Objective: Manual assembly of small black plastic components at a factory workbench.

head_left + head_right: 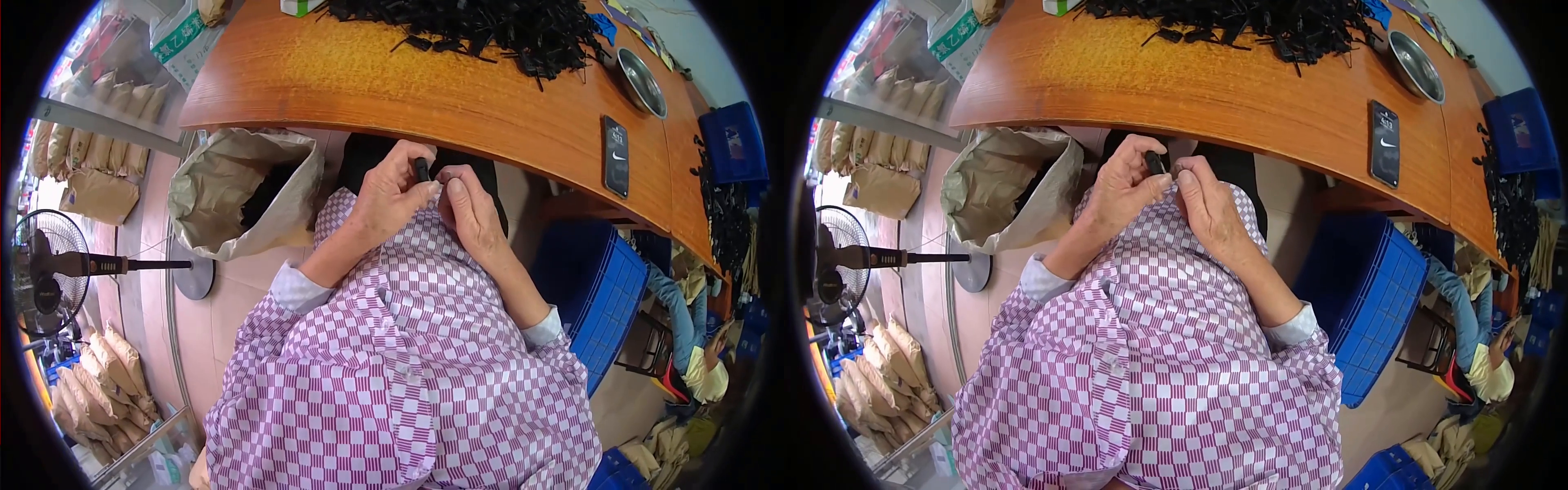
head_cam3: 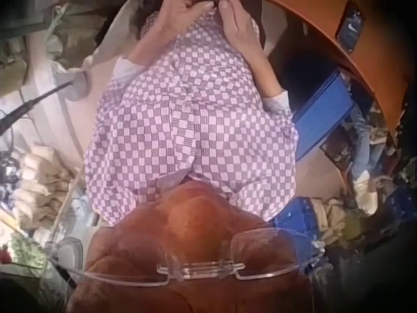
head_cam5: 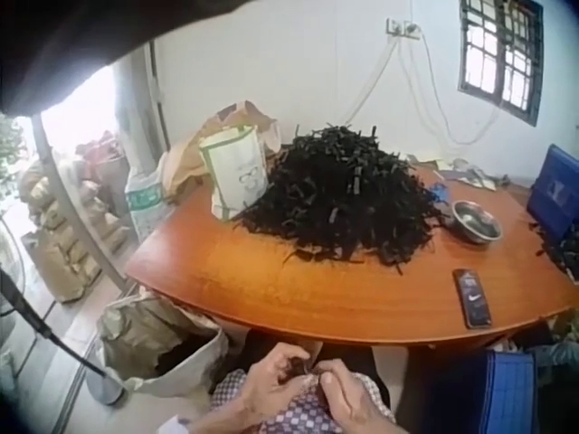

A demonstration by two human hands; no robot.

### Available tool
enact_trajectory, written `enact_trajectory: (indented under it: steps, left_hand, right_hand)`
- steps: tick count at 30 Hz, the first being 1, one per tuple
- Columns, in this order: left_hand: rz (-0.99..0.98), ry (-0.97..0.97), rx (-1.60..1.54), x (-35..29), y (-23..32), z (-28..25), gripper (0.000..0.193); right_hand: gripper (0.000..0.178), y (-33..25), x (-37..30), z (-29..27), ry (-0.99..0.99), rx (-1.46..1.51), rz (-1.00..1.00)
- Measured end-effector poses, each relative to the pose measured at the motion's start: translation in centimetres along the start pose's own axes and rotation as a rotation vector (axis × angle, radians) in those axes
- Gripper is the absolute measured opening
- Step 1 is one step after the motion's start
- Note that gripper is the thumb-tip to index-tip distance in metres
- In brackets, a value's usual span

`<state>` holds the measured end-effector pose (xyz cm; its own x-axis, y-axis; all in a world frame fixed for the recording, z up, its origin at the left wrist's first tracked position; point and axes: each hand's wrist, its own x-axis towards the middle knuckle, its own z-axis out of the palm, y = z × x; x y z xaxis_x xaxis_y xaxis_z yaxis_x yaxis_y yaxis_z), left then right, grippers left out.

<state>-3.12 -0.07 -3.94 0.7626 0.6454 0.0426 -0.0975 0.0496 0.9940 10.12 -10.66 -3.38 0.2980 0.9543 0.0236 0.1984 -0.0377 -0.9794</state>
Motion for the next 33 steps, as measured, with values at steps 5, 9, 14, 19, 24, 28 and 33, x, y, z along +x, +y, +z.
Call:
enact_trajectory:
  steps: [5,9,14,19,24,28,33]
  left_hand:
    - [0.06,0.01,0.334,-0.1,0.2,0.2,0.032]
    - [0.034,0.051,0.532,-0.1,1.3,0.8,0.03]
    - [0.106,0.026,0.643,-0.1,1.5,1.4,0.025]
    - [0.129,0.064,0.693,-0.2,0.8,1.1,0.024]
    - [0.076,0.033,0.701,-0.5,0.6,1.6,0.024]
    - [0.198,0.066,0.816,-0.2,0.1,1.9,0.025]
    - [0.321,0.073,0.945,0.2,-0.2,2.3,0.029]
  right_hand:
    - [0.029,0.2,0.1,0.0,-0.051,-0.068,-0.052]
    - [0.023,0.8,0.2,-0.3,-0.12,-0.125,-0.092]
    - [0.02,1.2,-0.5,-0.1,-0.099,-0.118,-0.075]
    - [0.02,2.1,-0.1,0.4,-0.092,-0.08,-0.092]
    - [0.021,3.5,-0.5,0.4,-0.081,-0.132,-0.171]
    - [0.021,3.3,-0.1,0.4,-0.038,-0.067,-0.195]
    - [0.02,3.2,-0.5,0.0,0.003,-0.037,-0.196]
